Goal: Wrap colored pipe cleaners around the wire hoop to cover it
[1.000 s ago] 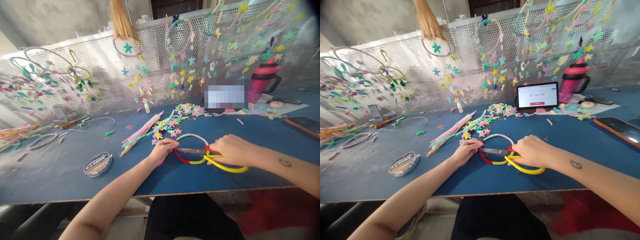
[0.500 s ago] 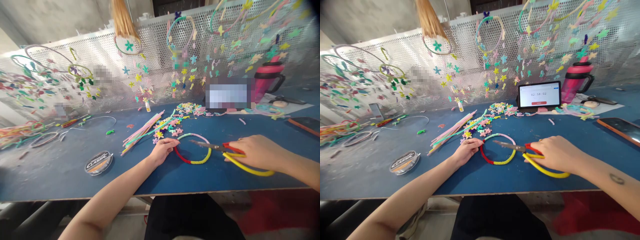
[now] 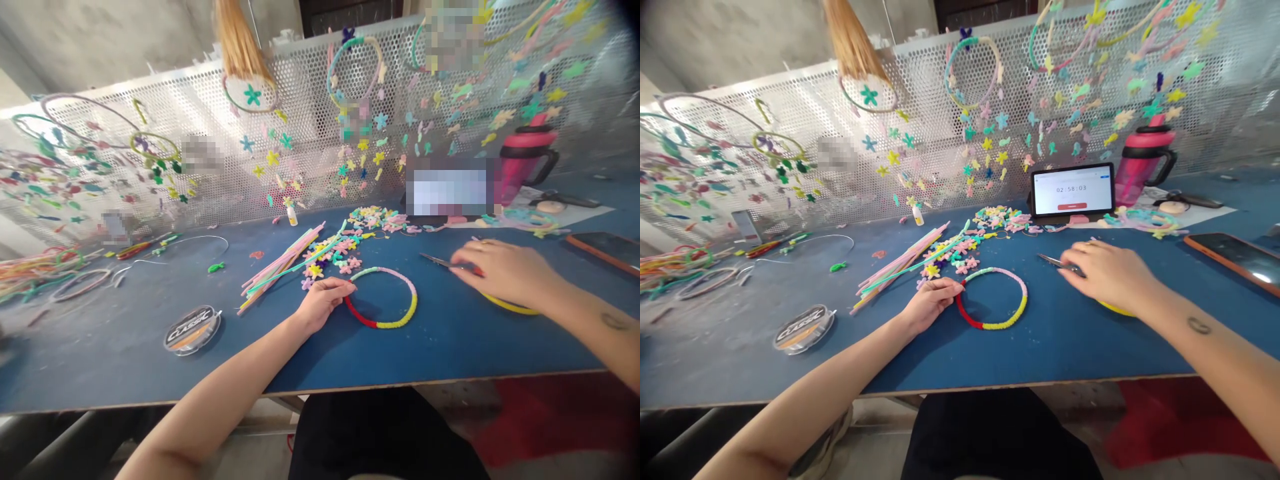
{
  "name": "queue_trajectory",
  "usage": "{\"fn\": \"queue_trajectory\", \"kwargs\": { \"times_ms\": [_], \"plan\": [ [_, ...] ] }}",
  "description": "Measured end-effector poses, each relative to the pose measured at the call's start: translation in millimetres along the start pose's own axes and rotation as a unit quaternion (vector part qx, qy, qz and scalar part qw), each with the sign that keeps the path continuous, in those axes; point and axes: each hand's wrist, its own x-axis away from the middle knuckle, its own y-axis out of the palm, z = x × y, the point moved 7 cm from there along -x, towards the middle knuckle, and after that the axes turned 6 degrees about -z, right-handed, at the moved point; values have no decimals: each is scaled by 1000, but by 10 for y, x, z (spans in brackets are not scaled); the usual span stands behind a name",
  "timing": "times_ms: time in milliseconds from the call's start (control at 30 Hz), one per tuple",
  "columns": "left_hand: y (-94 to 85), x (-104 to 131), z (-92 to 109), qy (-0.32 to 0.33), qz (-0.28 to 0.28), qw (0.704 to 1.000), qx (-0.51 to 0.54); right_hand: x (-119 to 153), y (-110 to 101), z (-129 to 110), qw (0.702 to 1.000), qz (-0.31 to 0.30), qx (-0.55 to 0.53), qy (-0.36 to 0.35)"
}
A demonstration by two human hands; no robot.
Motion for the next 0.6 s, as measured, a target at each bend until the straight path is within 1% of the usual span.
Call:
{"fn": "queue_trajectory", "kwargs": {
  "times_ms": [33,67,100,133,167,200,233,267,300,367,433,500,567,600],
  "plan": [
    [4,0,0,1,-1,1000,-1,-60,-39,-211,997,-3,-65,-36],
    [10,2,1,1,-3,1000,-1,-125,-36,-422,988,-23,-141,-65],
    [15,5,4,2,-5,1000,-1,-193,-1,-618,970,-48,-224,-81],
    [21,10,7,4,-6,1000,0,-260,56,-813,942,-74,-311,-98],
    [25,16,11,5,-8,1000,0,-323,126,-996,908,-97,-390,-114],
    [29,22,17,8,-9,1000,1,-386,197,-1134,877,-104,-457,-111],
    [32,29,24,10,-10,1000,1,-444,274,-1238,854,-104,-500,-100],
    [35,35,32,13,-11,1000,0,-494,348,-1315,838,-97,-530,-84],
    [38,41,40,16,-13,1000,-1,-533,414,-1359,828,-85,-551,-61],
    [41,50,54,21,-16,1000,-4,-575,498,-1400,817,-67,-573,-22],
    [37,56,63,24,-16,1000,-6,-572,483,-1392,814,-59,-578,-6],
    [24,57,59,22,-14,1000,-6,-520,358,-1313,818,-54,-573,-6],
    [2,51,39,17,-10,1000,-7,-396,174,-1158,828,-56,-558,-14],
    [-12,45,26,14,-8,1000,-6,-295,96,-1090,838,-80,-538,-35]
  ]
}}
